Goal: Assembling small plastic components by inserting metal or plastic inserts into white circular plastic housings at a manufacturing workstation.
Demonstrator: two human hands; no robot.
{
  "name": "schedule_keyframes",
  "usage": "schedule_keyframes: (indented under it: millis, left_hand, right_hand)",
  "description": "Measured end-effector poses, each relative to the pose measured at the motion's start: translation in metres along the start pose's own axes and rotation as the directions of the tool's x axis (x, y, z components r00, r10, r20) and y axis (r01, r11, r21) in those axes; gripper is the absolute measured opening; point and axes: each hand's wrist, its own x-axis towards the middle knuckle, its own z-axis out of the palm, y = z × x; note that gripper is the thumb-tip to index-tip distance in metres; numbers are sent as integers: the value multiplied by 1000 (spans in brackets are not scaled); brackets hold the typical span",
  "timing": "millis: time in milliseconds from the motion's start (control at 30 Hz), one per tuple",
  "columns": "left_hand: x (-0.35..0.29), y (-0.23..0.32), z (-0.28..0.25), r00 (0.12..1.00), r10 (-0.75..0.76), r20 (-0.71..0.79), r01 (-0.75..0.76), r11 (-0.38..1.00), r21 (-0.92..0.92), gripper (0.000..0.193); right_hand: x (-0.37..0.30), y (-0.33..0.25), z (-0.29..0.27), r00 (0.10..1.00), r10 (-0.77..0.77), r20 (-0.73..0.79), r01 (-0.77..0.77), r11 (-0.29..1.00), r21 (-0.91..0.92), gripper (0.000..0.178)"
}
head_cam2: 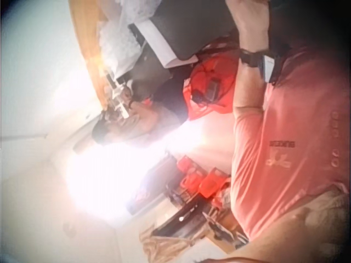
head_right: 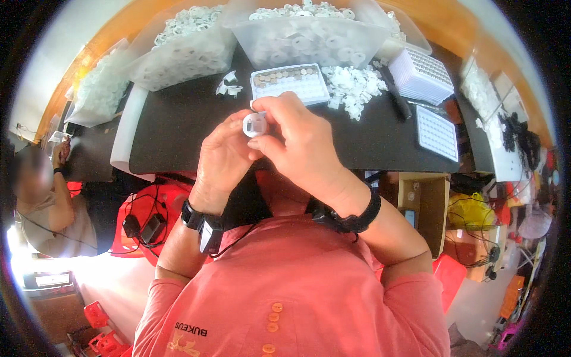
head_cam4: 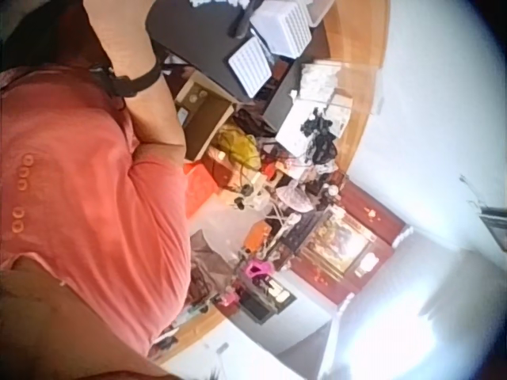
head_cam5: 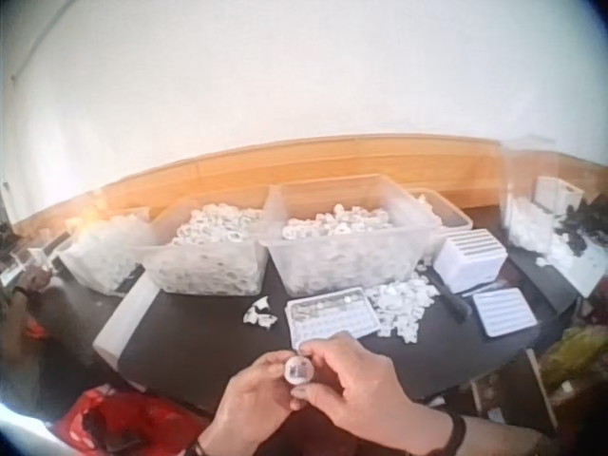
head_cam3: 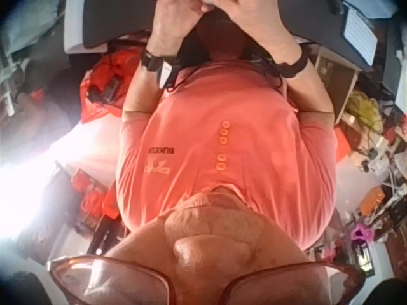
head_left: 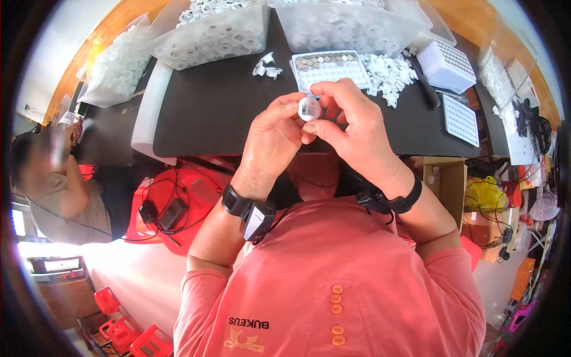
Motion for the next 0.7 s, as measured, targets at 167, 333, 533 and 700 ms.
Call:
schedule_keyframes:
  millis: [167,333,533,700]
  left_hand:
    - [1,-8,-1,1000,22,-1,-22,1000,2,30]
    - [2,-9,-5,999,16,-38,-14,999,47,28]
    - [9,-8,2,1000,26,3,-26,996,-80,23]
    - [14,-14,6,998,-37,46,39,998,-43,23]
  right_hand:
    - [1,3,0,999,-50,-15,49,997,-54,36]
    - [0,2,-4,1000,14,10,-14,1000,-15,34]
    - [51,16,-46,992,84,99,-56,963,-263,14]
    - [93,66,-64,972,178,152,-72,845,-530,13]
